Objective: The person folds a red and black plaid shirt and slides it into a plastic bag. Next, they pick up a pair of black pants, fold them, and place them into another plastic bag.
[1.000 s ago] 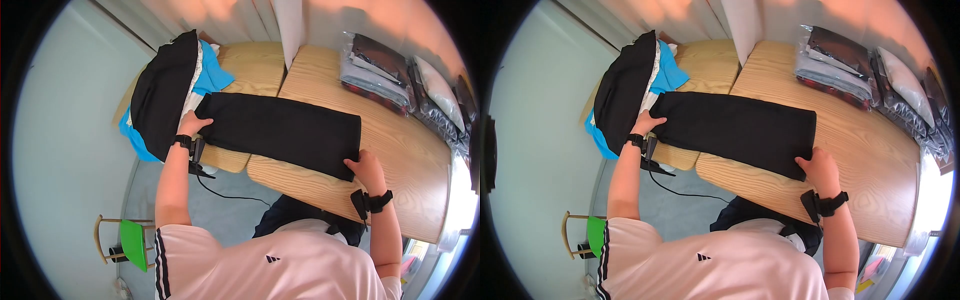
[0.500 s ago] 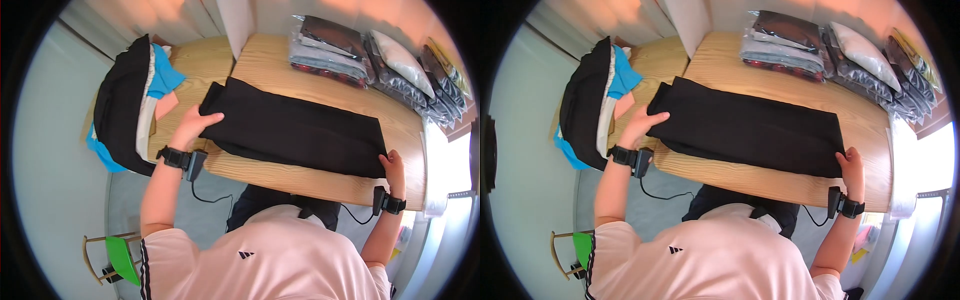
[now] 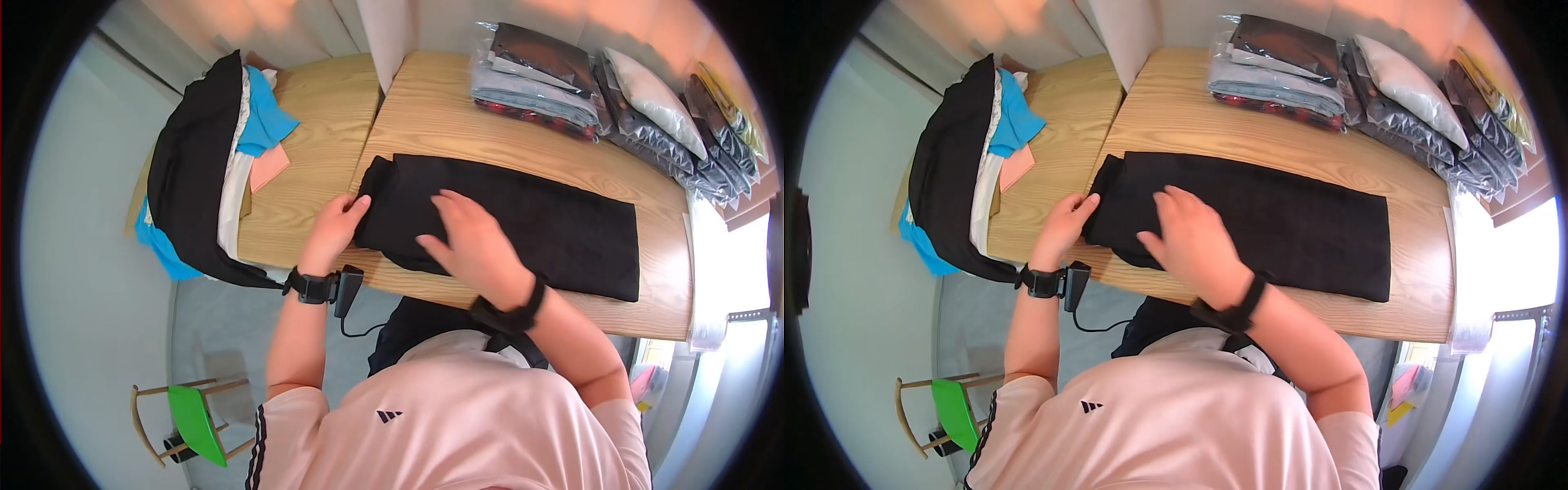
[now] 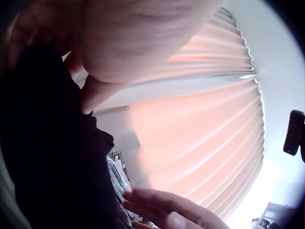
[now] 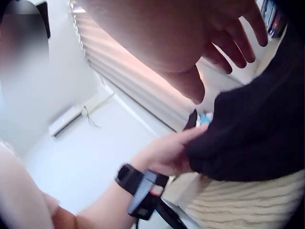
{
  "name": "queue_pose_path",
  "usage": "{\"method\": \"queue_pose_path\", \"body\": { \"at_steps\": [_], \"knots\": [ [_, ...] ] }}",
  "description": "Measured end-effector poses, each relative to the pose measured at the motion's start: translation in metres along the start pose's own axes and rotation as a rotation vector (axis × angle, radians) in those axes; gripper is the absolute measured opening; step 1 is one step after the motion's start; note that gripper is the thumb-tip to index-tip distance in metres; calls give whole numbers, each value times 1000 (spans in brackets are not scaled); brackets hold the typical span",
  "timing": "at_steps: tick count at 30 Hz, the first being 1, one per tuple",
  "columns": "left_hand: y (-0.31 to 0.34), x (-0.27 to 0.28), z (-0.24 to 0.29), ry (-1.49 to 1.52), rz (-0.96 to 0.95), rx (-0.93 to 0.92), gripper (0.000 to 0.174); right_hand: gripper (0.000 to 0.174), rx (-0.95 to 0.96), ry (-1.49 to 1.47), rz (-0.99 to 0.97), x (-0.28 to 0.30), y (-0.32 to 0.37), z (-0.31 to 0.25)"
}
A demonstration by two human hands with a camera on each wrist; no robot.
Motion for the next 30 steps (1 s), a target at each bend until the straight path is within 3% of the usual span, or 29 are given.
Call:
{"method": "queue_pose_path", "body": {
  "at_steps": [1,4,6,8,10,12,13,15,16,17,20,22,23,25,26,28,30],
  "knots": [
    [0,1,2,-59,5,-50,39,65,-24,91,-61,-28,-4,-1],
    [-3,1,1,-109,-3,-82,37,69,-100,159,-192,-69,-10,-11],
    [-9,-3,-9,-96,-20,-61,37,68,-83,367,-260,-79,-8,-20],
    [-12,-4,-3,-89,36,-191,38,66,-97,328,-237,-84,-9,-16],
    [-14,-7,-1,-132,-26,-119,39,65,-114,290,-207,-84,-12,-8],
    [-13,-10,4,-179,-88,-58,40,52,-213,2,-127,-75,-17,10],
    [-12,-12,10,-130,-116,-103,40,52,-209,9,-135,-66,-23,9],
    [-11,-14,16,-68,-136,-143,40,51,-648,-453,-75,-47,-17,40],
    [-11,-19,11,83,-201,-73,37,53,-681,-616,83,-37,-14,46],
    [-9,-26,7,232,-267,-5,34,53,-829,-952,71,-45,-9,55],
    [-2,-31,3,427,-318,125,31,50,-746,-1156,180,-28,-12,40],
    [-1,-35,-4,498,-315,146,29,50,-559,-995,7,-35,-18,26],
    [-1,-36,-7,563,-313,164,28,50,-669,-654,-42,-31,-10,13],
    [-2,-36,-14,570,-312,188,25,50,-439,-629,-189,-74,-10,16],
    [-2,-36,-18,582,-308,214,23,50,-443,-632,-186,-79,-8,13],
    [-1,-36,-14,586,-323,189,23,48,-232,-324,-242,-83,-9,-9],
    [1,-35,-10,589,-335,167,23,48,-191,-257,-270,-83,-10,-17]
  ]
}}
Point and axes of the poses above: each hand's wrist, its own y-axis away from the middle knuckle, its own x-axis out of the back of the hand, z = x × y, the point moved 10 cm from there along -y, towards the middle knuckle, and after that the axes turned 6 degrees about -y, right-handed, at the moved point
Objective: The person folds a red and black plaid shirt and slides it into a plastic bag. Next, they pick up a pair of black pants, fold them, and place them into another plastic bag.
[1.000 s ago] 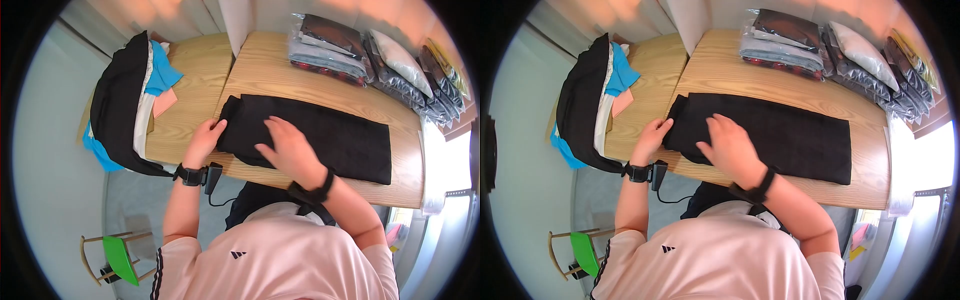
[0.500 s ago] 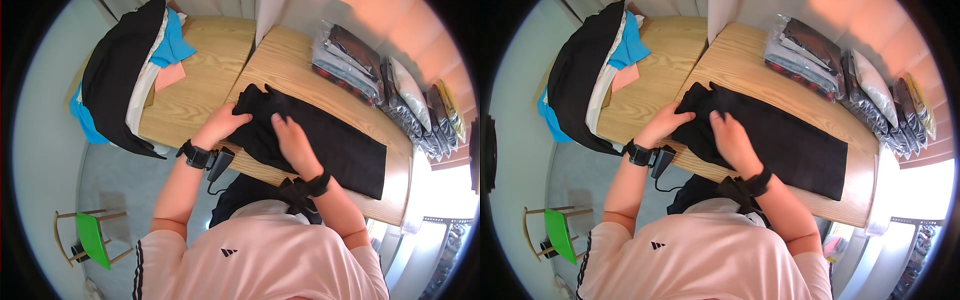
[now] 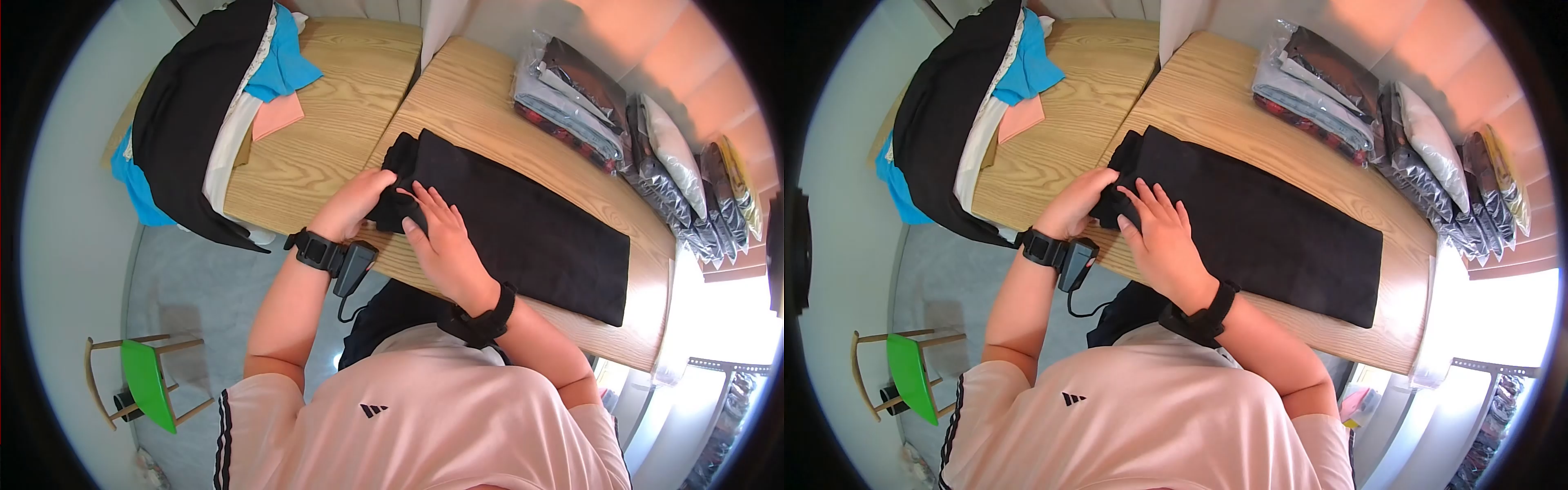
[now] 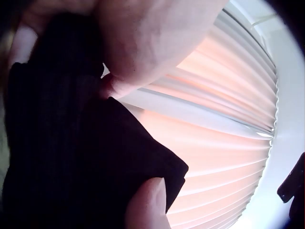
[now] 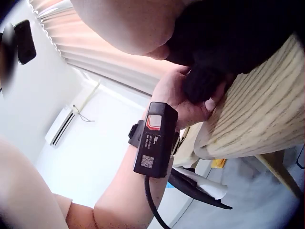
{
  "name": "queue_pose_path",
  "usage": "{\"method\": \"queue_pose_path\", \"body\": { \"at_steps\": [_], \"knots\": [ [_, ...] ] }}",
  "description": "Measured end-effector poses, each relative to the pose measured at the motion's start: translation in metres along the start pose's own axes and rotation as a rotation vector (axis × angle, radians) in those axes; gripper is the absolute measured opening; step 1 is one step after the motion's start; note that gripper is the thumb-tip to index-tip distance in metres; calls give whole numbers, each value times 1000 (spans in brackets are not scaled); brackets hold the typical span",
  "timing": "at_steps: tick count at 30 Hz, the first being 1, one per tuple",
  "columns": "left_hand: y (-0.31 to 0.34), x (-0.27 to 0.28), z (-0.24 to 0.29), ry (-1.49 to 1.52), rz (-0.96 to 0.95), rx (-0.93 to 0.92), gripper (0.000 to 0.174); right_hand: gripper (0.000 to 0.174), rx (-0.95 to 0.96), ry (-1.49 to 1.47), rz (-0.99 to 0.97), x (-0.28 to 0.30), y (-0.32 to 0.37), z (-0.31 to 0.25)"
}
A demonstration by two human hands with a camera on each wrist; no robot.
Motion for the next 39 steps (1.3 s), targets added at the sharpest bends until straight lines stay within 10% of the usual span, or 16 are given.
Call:
{"method": "queue_pose_path", "body": {
  "at_steps": [9,11,15,25,39],
  "knots": [
    [6,-19,15,-168,-172,-80,52,67,148,263,-95,15,4,-17],
    [4,-17,10,-100,-152,-63,53,51,34,-72,-422,35,-16,-16],
    [1,-17,9,-90,-136,-80,54,39,103,106,-42,89,-76,10],
    [8,-20,19,-84,-125,-104,57,29,-281,-309,-396,47,-109,48],
    [-2,-16,7,-73,-67,-86,47,33,-31,-108,138,86,-102,40]
  ]
}}
Point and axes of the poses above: each hand's wrist, its own y-axis away from the middle knuckle, its own x-axis out of the back of the hand, z = x × y, the point moved 10 cm from there along -y, towards the middle knuckle, and after that the axes turned 6 degrees about -y, right-handed, at the moved point
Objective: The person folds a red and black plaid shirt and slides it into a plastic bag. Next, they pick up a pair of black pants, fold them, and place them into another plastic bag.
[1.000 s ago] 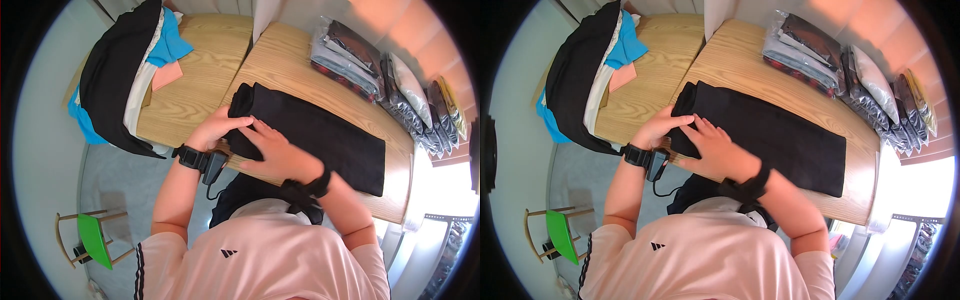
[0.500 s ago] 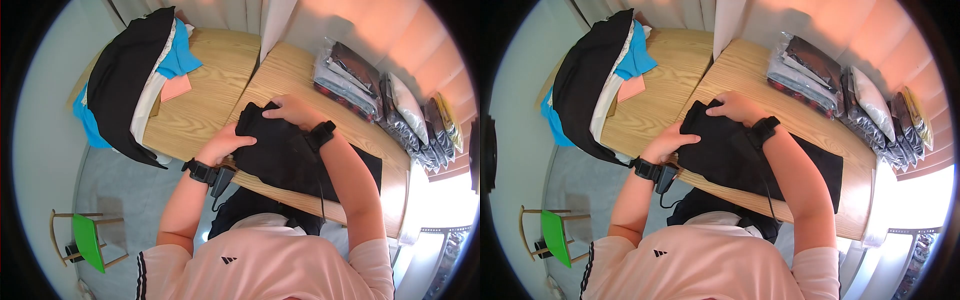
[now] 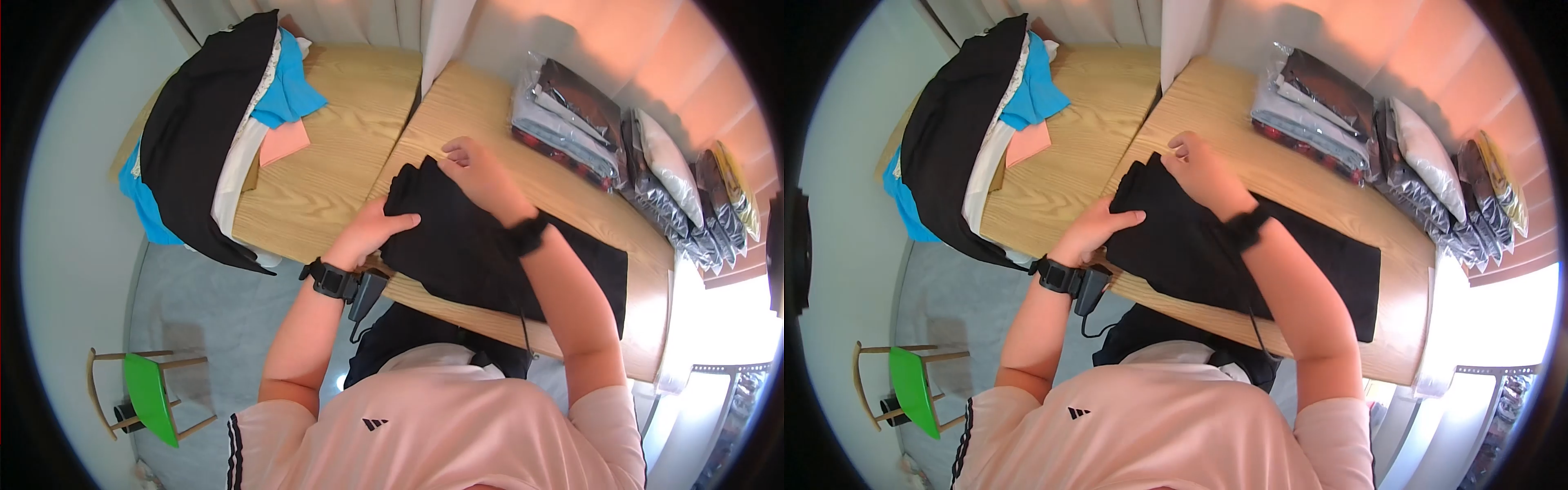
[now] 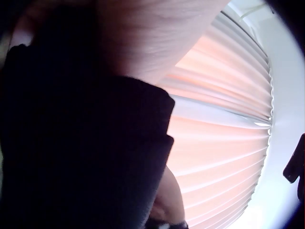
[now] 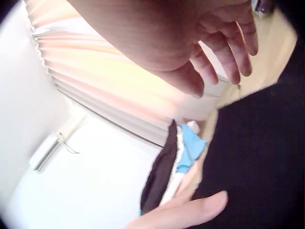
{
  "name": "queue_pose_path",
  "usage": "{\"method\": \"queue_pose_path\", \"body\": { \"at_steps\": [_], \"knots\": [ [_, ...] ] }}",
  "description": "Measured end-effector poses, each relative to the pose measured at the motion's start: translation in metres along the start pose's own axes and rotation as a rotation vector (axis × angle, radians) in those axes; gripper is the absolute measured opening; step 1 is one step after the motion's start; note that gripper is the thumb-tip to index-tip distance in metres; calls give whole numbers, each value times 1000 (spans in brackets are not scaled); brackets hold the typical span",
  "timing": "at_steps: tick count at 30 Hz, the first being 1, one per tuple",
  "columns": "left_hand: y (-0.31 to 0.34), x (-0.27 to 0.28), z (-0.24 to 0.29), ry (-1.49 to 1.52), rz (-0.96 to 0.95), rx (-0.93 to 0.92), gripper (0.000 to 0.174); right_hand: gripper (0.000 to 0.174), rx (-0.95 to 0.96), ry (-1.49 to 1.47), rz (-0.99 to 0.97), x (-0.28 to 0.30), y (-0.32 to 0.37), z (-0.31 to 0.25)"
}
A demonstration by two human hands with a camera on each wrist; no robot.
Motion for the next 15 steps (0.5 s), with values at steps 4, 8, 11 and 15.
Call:
{"method": "queue_pose_path", "body": {
  "at_steps": [4,8,11,15],
  "knots": [
    [-4,2,-5,31,1,-24,40,28,143,175,-32,38,91,-44],
    [4,-4,2,37,-58,47,49,37,53,464,-28,36,163,-4],
    [19,4,36,23,46,-10,44,48,-50,811,79,44,186,24],
    [44,-5,95,78,77,-153,39,52,-35,755,168,40,192,29]
  ]
}}
Point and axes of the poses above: each hand's wrist, its own y-axis away from the middle knuckle, its own x-axis out of the back of the hand, z = x × y, the point moved 10 cm from there along -y, towards the middle knuckle, and after that the axes turned 6 degrees about -y, right-handed, at the moved point
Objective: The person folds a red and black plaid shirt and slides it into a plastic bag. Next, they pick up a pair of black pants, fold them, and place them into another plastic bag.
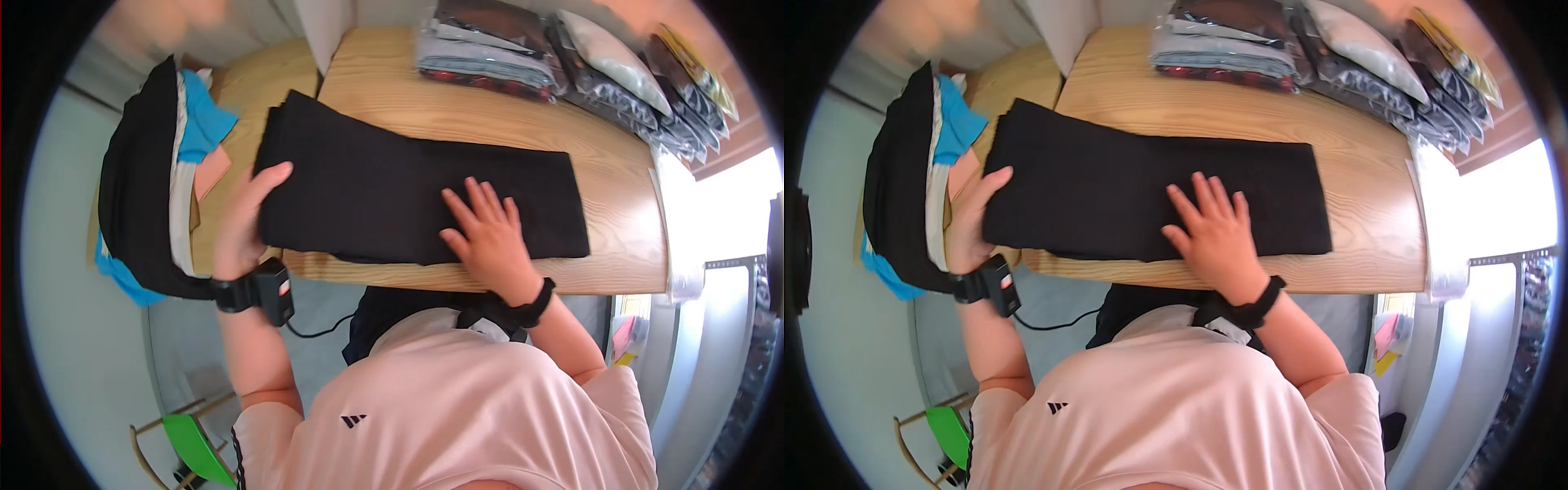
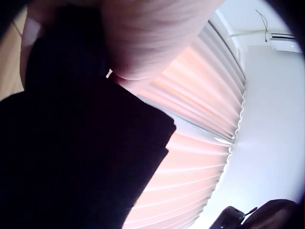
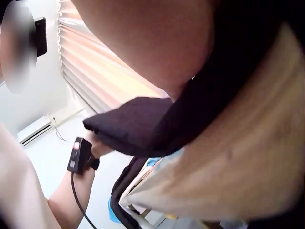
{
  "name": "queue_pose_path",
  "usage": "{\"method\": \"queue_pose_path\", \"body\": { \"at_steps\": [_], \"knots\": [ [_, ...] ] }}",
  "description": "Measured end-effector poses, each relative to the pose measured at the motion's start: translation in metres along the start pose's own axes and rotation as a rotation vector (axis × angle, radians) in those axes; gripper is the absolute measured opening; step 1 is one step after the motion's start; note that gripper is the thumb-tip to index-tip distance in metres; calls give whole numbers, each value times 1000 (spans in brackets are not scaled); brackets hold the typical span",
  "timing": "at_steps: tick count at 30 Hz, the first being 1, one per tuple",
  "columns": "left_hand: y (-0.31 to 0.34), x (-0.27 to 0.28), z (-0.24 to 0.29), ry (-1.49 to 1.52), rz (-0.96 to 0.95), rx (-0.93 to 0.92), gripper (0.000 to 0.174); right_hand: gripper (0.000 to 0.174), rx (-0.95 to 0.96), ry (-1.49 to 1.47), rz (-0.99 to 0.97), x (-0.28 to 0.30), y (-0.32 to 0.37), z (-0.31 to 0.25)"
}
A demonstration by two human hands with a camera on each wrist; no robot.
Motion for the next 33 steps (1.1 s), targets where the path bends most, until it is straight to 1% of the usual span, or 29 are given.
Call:
{"method": "queue_pose_path", "body": {
  "at_steps": [2,3,4,5,7,9,12,13,14,15,16,17,18,19,20,21,22,23,24,25,26,27,28,29,30,31,32,33],
  "knots": [
    [2,-12,23,-29,-53,-108,39,53,45,-68,25,-8,4,-9],
    [3,-23,28,-37,-70,-112,39,53,63,-99,32,-8,5,-13],
    [4,-31,32,-63,-45,-108,38,52,44,-186,17,-5,5,-10],
    [4,-37,34,-90,-18,-102,37,52,33,-187,27,5,6,-4],
    [-2,-48,35,-125,-24,-102,36,51,37,-128,84,35,8,10],
    [-8,-59,38,-162,-24,-100,35,49,-35,6,93,54,18,39],
    [-12,-81,49,-235,-11,-94,34,48,-210,150,77,52,40,90],
    [-12,-96,52,-239,-61,-96,32,48,-217,149,84,48,43,97],
    [-13,-111,53,-242,-110,-98,31,50,-219,75,51,39,46,104],
    [-17,-123,53,-247,-118,-100,31,52,-221,2,19,32,49,110],
    [-21,-141,53,-289,-169,-115,30,55,-212,-10,50,31,50,111],
    [-26,-161,51,-332,-221,-129,29,55,-221,-9,54,32,51,112],
    [-32,-180,48,-361,-256,-162,28,54,-228,-76,56,33,51,113],
    [-39,-197,42,-431,-270,-191,33,53,-235,-143,62,34,52,115],
    [-44,-214,33,-530,-273,-199,35,47,-196,-154,202,49,54,119],
    [-50,-231,24,-627,-274,-206,38,47,-203,-152,211,57,54,128],
    [-55,-253,8,-646,-335,-219,42,44,-379,-669,223,56,58,157],
    [-57,-273,-6,-664,-395,-229,46,43,-545,-1191,224,43,62,176],
    [-56,-287,-26,-728,-436,-160,49,48,-526,-1376,258,40,62,185],
    [-55,-296,-43,-792,-478,-90,53,48,-532,-1379,265,42,62,193],
    [-57,-295,-54,-780,-443,-68,58,52,-688,-1480,201,28,67,202],
    [-56,-292,-57,-786,-453,-71,58,55,-845,-1578,135,15,75,206],
    [-54,-282,-49,-694,-421,-105,59,61,-994,-1440,47,25,84,204],
    [-51,-268,-42,-601,-387,-135,60,61,-1003,-1444,56,29,84,199],
    [-47,-255,-43,-605,-395,-130,60,62,-945,-1391,74,35,79,195],
    [-44,-237,-37,-676,-361,-204,58,64,-884,-1335,86,42,75,193],
    [-38,-222,-32,-748,-322,-277,56,64,-885,-1337,82,44,74,194],
    [-29,-209,-31,-752,-317,-272,56,62,-897,-1316,38,42,73,194]
  ]
}}
Point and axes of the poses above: each hand's wrist, its own y-axis away from the middle knuckle, its own x-axis out of the back of the hand, z = x × y, the point moved 10 cm from there along -y, towards the middle knuckle, and after that the axes turned 6 degrees about -y, right-handed, at the moved point
